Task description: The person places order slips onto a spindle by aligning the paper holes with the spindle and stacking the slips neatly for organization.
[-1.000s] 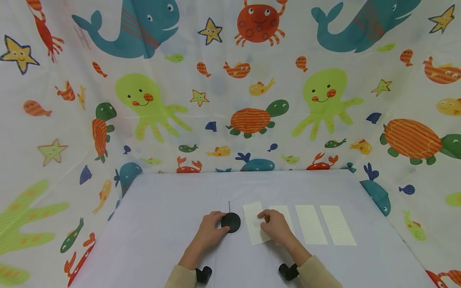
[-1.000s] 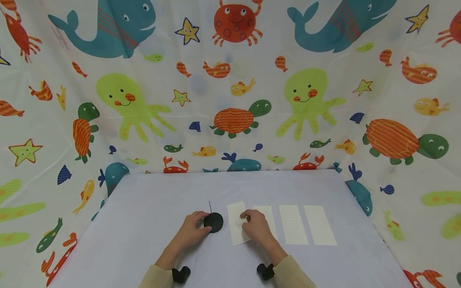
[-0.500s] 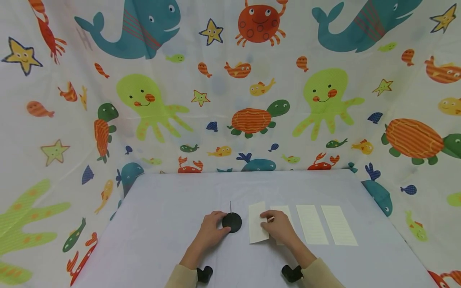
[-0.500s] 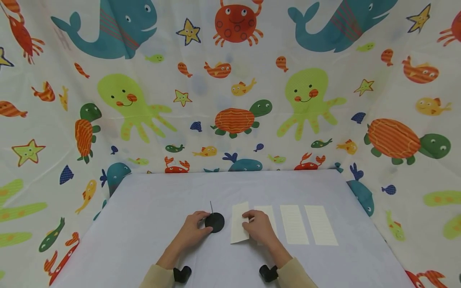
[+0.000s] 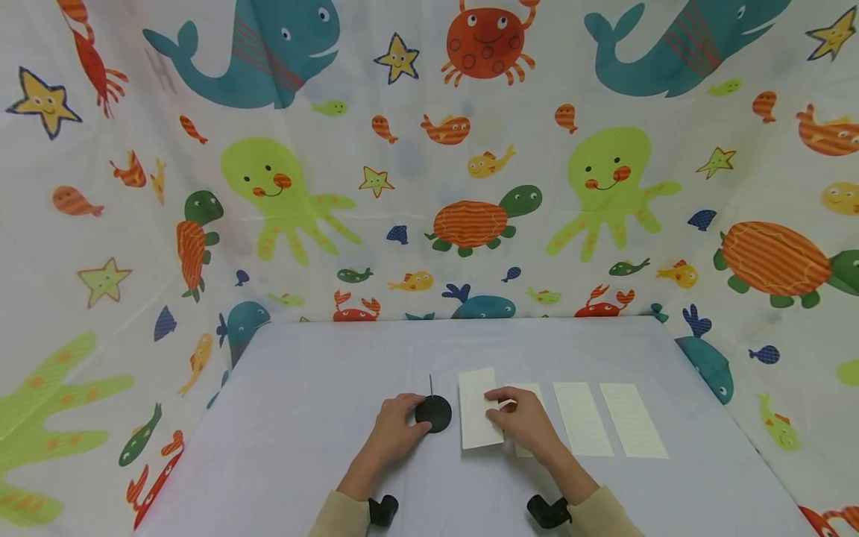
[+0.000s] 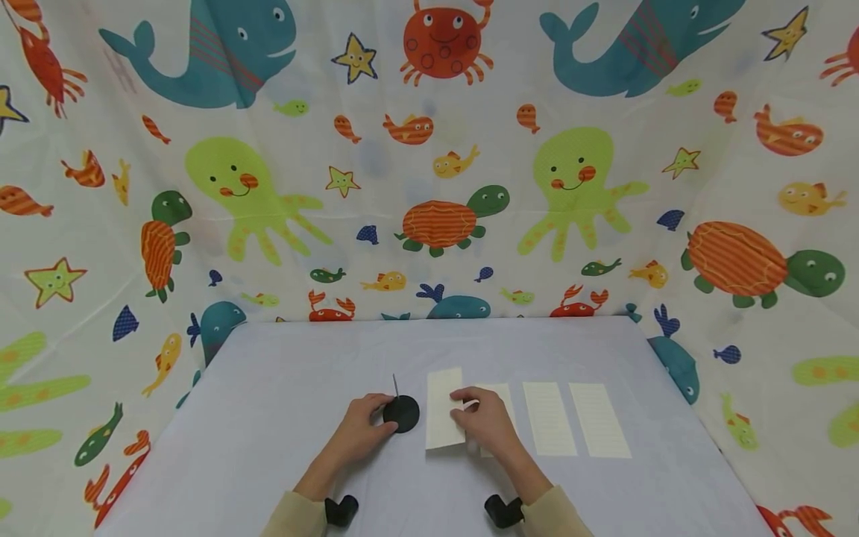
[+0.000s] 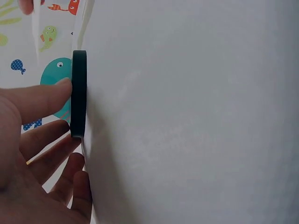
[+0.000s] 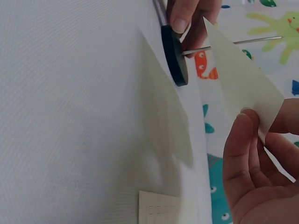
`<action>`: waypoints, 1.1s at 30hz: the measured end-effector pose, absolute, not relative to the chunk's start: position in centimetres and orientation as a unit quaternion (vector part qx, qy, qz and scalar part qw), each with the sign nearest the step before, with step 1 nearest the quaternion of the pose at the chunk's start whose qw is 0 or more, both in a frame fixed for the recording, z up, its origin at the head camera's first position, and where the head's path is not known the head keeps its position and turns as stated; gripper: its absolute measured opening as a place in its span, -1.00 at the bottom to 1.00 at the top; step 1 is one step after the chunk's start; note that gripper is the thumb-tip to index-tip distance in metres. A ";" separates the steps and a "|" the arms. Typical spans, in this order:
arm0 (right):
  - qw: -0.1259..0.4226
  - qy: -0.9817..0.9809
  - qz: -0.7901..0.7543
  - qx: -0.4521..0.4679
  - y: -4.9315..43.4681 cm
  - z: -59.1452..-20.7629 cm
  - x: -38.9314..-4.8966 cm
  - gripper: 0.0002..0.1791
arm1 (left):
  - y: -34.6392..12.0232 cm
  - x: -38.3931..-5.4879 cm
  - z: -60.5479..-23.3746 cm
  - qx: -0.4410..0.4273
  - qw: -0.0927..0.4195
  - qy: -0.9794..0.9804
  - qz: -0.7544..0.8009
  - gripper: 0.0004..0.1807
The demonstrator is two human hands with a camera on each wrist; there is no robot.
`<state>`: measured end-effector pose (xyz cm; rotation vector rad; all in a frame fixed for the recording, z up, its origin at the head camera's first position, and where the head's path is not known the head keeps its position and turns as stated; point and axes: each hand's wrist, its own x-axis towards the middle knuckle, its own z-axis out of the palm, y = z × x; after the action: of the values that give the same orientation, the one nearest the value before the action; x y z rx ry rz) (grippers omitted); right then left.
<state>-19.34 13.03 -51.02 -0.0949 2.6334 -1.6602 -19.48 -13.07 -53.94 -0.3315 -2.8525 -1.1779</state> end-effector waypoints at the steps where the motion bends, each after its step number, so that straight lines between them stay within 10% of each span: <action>1: 0.015 0.844 -0.535 -0.029 13.0 -50.9 -19.3 -0.75 | -13.0 -19.5 -54.0 -0.105 0.018 -0.920 -0.378 -0.50; 33: 0.001 0.778 -0.627 -0.043 12.8 -46.8 -17.6 -0.74 | -13.0 -19.7 -53.7 -0.096 0.004 -0.919 -0.381 -0.52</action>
<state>-17.60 12.79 -46.80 -0.1356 2.4421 -1.9670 -19.74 -13.03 -53.75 -0.3010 -2.8812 -1.1949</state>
